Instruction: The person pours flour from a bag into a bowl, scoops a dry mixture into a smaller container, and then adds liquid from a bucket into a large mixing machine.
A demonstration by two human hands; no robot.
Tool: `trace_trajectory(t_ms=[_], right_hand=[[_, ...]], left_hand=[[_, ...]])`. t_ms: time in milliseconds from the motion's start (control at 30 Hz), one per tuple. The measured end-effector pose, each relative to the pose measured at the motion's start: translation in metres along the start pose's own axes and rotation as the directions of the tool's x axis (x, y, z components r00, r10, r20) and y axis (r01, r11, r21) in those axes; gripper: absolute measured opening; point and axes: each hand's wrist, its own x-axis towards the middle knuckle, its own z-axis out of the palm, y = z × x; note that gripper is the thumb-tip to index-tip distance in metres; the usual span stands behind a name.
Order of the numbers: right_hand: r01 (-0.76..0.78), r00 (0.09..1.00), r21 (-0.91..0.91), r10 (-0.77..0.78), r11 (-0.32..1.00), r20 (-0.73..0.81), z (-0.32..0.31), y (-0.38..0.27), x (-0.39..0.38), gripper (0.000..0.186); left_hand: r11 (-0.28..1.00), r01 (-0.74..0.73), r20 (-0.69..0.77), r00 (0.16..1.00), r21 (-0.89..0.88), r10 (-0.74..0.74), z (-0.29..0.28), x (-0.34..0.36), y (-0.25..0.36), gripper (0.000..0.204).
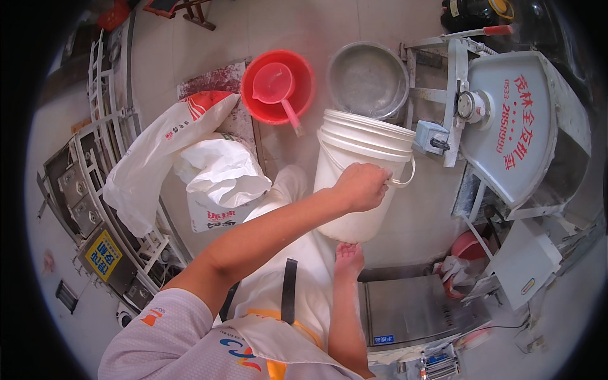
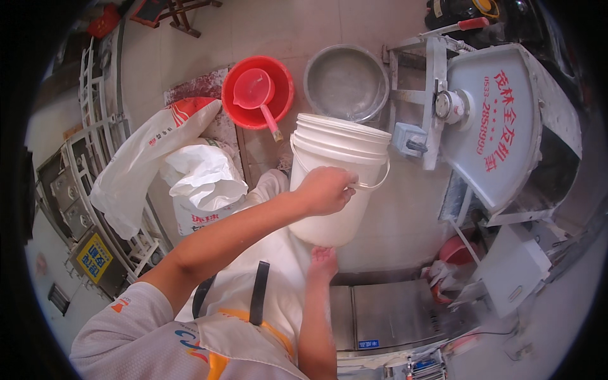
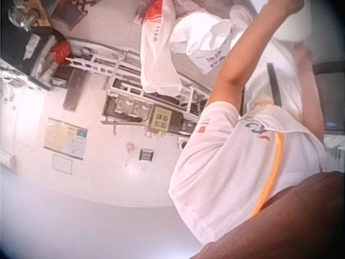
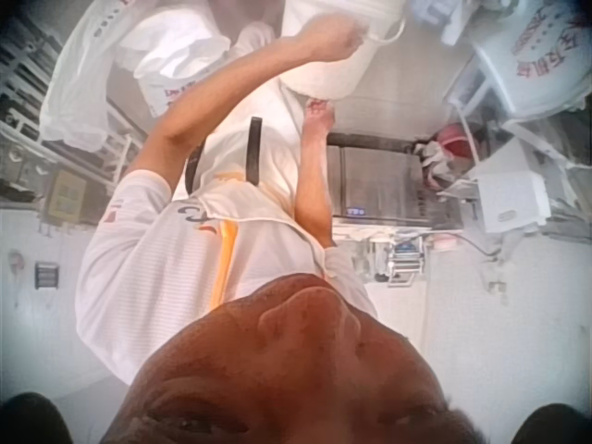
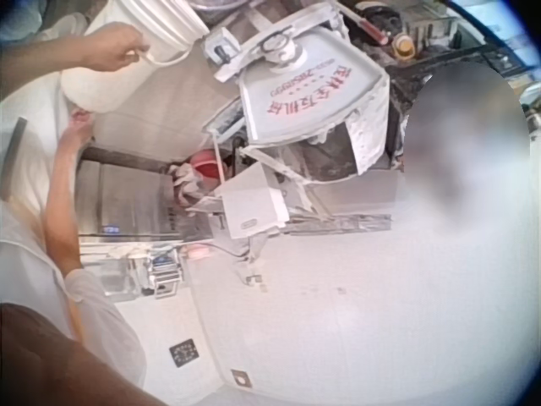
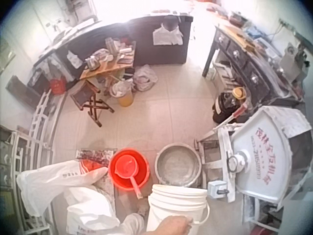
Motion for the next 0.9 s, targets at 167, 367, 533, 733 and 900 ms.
trace_trajectory(t_ms=[167,367,533,733,900], right_hand=[[-0.008,1.000,0.042,0.008,0.999,0.006,0.004,-0.004,-0.013,0.029],[-0.001,1.000,-0.004,0.001,1.000,-0.005,0.017,-0.011,-0.030,0.031],[0.021,0.999,-0.016,-0.021,1.000,0.030,0.037,-0.020,-0.047,0.029],[0.054,0.993,0.003,-0.054,0.999,0.101,0.039,-0.019,-0.050,0.020],[0.060,0.996,-0.012,-0.059,0.998,0.065,0.052,-0.018,-0.063,0.020]], left_hand=[[1.000,0.008,0.001,1.000,0.005,-0.008,-0.005,0.001,0.003,0.015],[1.000,-0.010,-0.004,1.000,-0.002,0.010,-0.016,0.002,0.006,0.015],[1.000,-0.013,-0.002,1.000,0.006,0.013,-0.023,0.004,0.007,0.014],[0.999,-0.014,0.006,1.000,0.034,0.014,-0.030,0.008,0.003,0.013],[0.999,0.013,0.048,0.999,0.039,-0.014,-0.034,0.009,0.001,0.012]])
